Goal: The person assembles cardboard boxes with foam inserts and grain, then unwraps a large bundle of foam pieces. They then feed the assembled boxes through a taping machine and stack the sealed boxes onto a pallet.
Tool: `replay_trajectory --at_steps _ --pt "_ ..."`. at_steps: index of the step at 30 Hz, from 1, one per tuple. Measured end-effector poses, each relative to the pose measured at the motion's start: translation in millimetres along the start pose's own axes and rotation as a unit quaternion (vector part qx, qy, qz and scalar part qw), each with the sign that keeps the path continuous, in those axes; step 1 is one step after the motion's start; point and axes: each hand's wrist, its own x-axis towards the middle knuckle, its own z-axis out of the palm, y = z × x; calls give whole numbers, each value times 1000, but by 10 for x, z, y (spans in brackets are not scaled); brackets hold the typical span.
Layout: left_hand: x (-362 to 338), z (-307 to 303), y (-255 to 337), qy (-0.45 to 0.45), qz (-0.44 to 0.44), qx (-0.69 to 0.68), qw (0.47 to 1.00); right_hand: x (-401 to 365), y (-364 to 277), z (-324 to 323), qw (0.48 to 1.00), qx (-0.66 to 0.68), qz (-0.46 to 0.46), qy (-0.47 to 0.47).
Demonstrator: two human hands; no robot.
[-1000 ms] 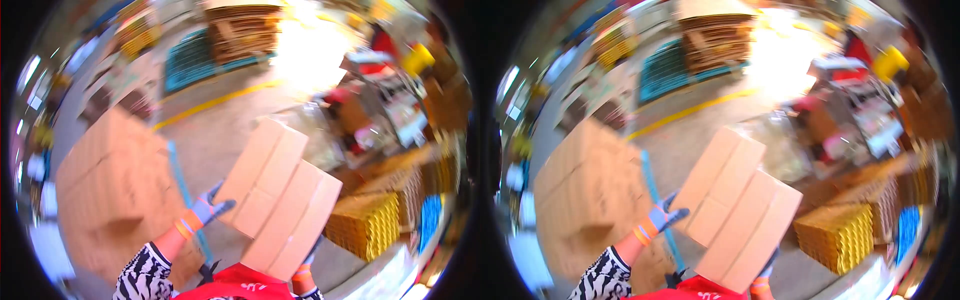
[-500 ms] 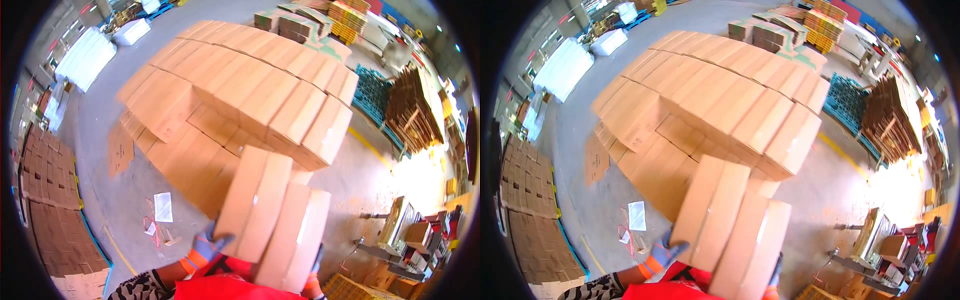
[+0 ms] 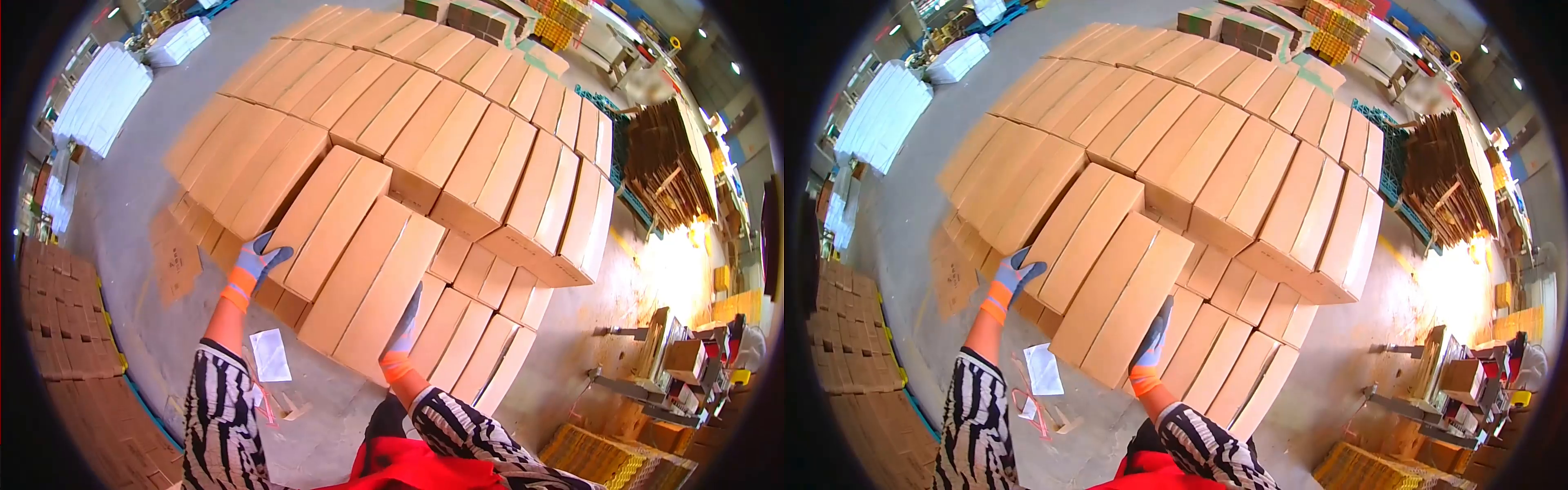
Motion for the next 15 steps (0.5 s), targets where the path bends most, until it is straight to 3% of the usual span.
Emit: replay_trajectory --at_steps 2,3,5,7,8,10,13,14,15 --pt "41 -21 -515 109 40 -114 987 -43 -49 90 999 21 22 31" --pt "-66 44 -686 184 190 -72 962 -53 -1 132 997 45 42 47" --pt "-465 207 -881 368 279 22 887 -59 -87 156 993 95 54 39" --pt "-875 541 -1241 349 109 -297 882 7 -106 168 993 107 46 37" --pt "-982 711 -1372 323 14 -443 836 21 -70 173 994 91 39 39" --pt "-1011 1007 -1451 254 49 -491 832 55 30 185 997 62 24 42" --pt "-630 950 -1518 130 37 -540 831 291 274 236 999 -15 -12 44" --pt "-482 759 -1825 166 73 -496 849 398 206 268 997 68 13 39" --pt "-358 663 -1813 191 71 -469 859 506 92 234 998 38 40 10"
